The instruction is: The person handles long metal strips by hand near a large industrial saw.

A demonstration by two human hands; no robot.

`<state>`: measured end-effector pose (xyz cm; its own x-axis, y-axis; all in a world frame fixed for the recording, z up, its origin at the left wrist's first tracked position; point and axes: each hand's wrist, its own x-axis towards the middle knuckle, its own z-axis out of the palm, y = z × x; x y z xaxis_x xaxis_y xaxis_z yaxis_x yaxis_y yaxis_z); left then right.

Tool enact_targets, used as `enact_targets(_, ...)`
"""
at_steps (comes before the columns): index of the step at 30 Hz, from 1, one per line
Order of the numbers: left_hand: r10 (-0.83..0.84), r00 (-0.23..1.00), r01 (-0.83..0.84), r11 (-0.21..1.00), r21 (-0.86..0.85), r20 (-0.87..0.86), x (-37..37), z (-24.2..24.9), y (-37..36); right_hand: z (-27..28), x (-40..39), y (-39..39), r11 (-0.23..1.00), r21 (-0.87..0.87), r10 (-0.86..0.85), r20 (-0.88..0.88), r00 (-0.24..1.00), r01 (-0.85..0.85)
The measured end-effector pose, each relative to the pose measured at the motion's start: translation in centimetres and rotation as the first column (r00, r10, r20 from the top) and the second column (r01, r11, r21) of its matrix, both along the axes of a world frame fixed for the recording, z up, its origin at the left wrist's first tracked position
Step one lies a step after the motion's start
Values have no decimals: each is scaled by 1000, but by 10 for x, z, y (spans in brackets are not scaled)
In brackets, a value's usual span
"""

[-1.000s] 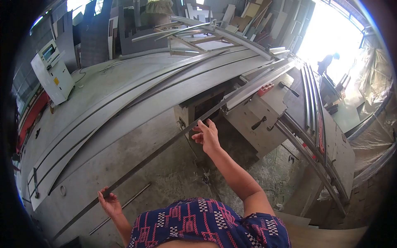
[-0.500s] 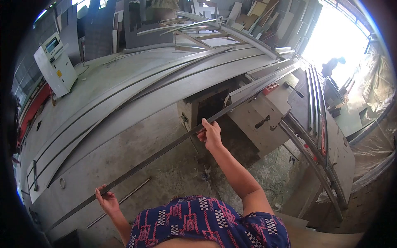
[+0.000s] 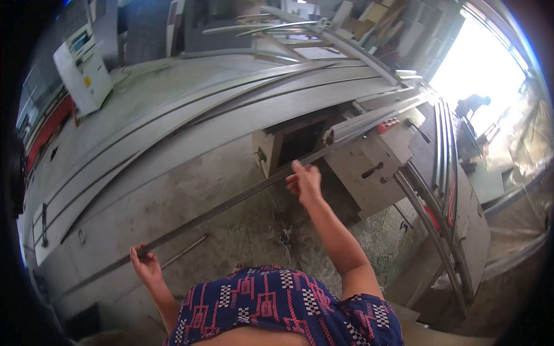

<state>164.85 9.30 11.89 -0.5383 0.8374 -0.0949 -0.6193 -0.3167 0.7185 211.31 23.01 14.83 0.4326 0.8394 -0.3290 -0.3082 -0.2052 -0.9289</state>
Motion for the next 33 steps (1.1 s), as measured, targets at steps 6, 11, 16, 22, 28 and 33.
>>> enact_targets(6, 61, 989, -57, 998, -31, 138, -15, -20, 9, -7, 34, 19, 984, 107, -174, 406, 897, 142)
enact_targets(11, -8, 993, 9, 1000, -8, 116, -42, -27, -11, -18, 44, 51, 974, -129, -54, 661, 749, 185)
enact_targets(16, 10, 990, -6, 1000, -29, 137, -37, -20, -15, -23, 50, 52, 992, -98, 0, 651, 759, 84)
enact_targets(22, 36, 996, -25, 991, -128, 85, -45, -45, -10, 5, 12, 37, 970, -142, 1, 814, 580, 198)
enact_targets(28, 19, 998, -14, 997, -82, 65, -42, -60, -8, -3, 37, 45, 932, -289, 111, 799, 591, 217)
enact_targets(33, -52, 999, 52, 998, -41, 9, -40, -54, -8, -2, 44, 47, 932, -309, 172, 838, 518, 191)
